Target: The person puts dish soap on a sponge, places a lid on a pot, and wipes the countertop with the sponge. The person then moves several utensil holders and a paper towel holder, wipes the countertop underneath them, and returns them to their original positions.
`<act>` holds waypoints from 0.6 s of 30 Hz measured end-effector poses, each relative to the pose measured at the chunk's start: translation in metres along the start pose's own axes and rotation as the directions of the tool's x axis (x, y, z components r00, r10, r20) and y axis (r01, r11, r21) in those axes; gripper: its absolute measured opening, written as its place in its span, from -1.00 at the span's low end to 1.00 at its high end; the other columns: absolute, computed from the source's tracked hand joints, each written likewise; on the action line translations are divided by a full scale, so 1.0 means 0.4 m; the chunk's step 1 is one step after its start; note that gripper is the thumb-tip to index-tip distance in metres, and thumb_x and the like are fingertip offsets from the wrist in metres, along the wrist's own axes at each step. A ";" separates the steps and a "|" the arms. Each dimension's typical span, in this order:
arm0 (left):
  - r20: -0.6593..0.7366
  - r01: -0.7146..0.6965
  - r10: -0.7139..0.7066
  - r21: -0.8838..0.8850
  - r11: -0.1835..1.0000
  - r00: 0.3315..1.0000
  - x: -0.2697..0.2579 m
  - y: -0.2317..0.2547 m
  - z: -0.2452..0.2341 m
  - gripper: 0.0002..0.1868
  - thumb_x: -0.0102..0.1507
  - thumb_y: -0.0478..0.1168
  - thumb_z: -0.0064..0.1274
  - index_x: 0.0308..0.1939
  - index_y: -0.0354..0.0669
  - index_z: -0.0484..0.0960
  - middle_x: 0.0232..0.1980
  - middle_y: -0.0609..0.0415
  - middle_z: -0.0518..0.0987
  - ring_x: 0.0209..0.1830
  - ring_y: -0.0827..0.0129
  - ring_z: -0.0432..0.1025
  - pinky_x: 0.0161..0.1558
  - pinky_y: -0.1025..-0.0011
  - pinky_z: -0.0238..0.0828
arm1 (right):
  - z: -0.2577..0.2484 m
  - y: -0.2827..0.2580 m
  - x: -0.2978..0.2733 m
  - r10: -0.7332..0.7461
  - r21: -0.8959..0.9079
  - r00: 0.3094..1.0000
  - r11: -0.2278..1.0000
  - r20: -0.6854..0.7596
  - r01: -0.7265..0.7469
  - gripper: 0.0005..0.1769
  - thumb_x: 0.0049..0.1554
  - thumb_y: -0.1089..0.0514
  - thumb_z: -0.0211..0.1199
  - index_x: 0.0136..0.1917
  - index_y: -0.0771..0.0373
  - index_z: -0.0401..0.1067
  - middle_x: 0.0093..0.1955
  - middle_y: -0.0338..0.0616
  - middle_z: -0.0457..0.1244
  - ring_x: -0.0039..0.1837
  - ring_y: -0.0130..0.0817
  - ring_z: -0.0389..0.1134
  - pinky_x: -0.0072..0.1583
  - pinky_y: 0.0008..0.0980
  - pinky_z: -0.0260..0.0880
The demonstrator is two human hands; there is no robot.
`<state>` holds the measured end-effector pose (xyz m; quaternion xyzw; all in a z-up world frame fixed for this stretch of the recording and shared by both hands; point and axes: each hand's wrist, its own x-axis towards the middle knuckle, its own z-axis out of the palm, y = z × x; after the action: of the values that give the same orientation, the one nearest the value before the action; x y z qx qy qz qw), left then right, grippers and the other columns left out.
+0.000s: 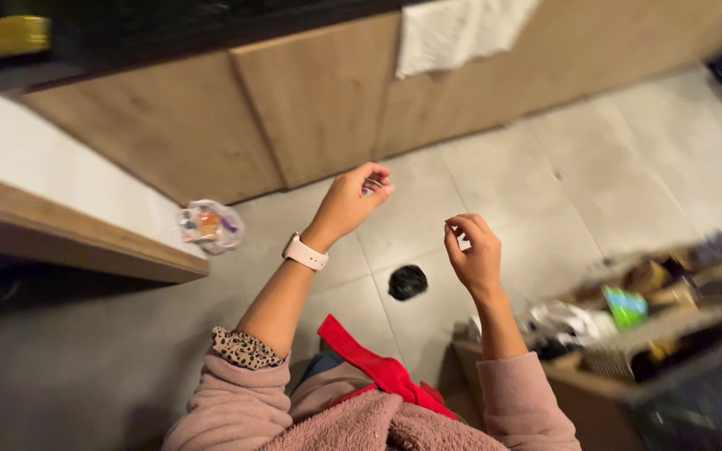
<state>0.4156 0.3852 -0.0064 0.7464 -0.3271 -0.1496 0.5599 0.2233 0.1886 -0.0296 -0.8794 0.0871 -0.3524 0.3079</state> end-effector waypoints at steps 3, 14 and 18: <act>-0.067 0.050 -0.050 -0.002 0.999 0.997 0.002 -0.037 -0.166 -0.65 0.23 -0.18 0.22 0.10 -0.05 0.60 -0.06 0.07 0.71 -0.09 0.32 0.64 -0.04 0.35 0.51 | 0.154 -0.041 0.104 -0.026 0.103 0.995 0.995 0.098 0.016 -0.96 0.14 0.29 0.36 -0.10 0.20 0.55 -0.15 -0.13 0.37 -0.22 -0.21 0.41 -0.14 -0.34 0.42; -0.336 0.089 -0.111 -0.080 0.993 0.935 0.186 -0.212 -0.554 -0.45 0.26 -0.13 0.22 0.28 -0.17 0.44 0.10 -0.12 0.65 0.05 0.11 0.60 0.05 0.18 0.48 | 0.587 -0.088 0.516 -0.127 0.233 0.947 0.971 0.294 0.058 -0.93 0.13 0.27 0.37 -0.07 0.26 0.54 -0.11 -0.03 0.38 -0.19 -0.11 0.43 -0.11 -0.29 0.43; -0.538 0.056 -0.091 -0.082 0.995 0.838 0.317 -0.256 -0.725 -0.43 0.27 -0.12 0.25 0.29 -0.19 0.41 0.13 -0.17 0.63 0.07 0.04 0.59 0.02 0.18 0.51 | 0.761 -0.111 0.733 -0.214 0.313 0.919 0.944 0.332 0.106 -0.91 0.14 0.26 0.37 -0.05 0.26 0.55 -0.08 -0.04 0.39 -0.18 -0.13 0.43 -0.09 -0.29 0.44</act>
<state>0.7135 0.5322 0.0113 0.7524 -0.1222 0.0353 0.6463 0.6414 0.2613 -0.0077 -0.8788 -0.0963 -0.2176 0.4137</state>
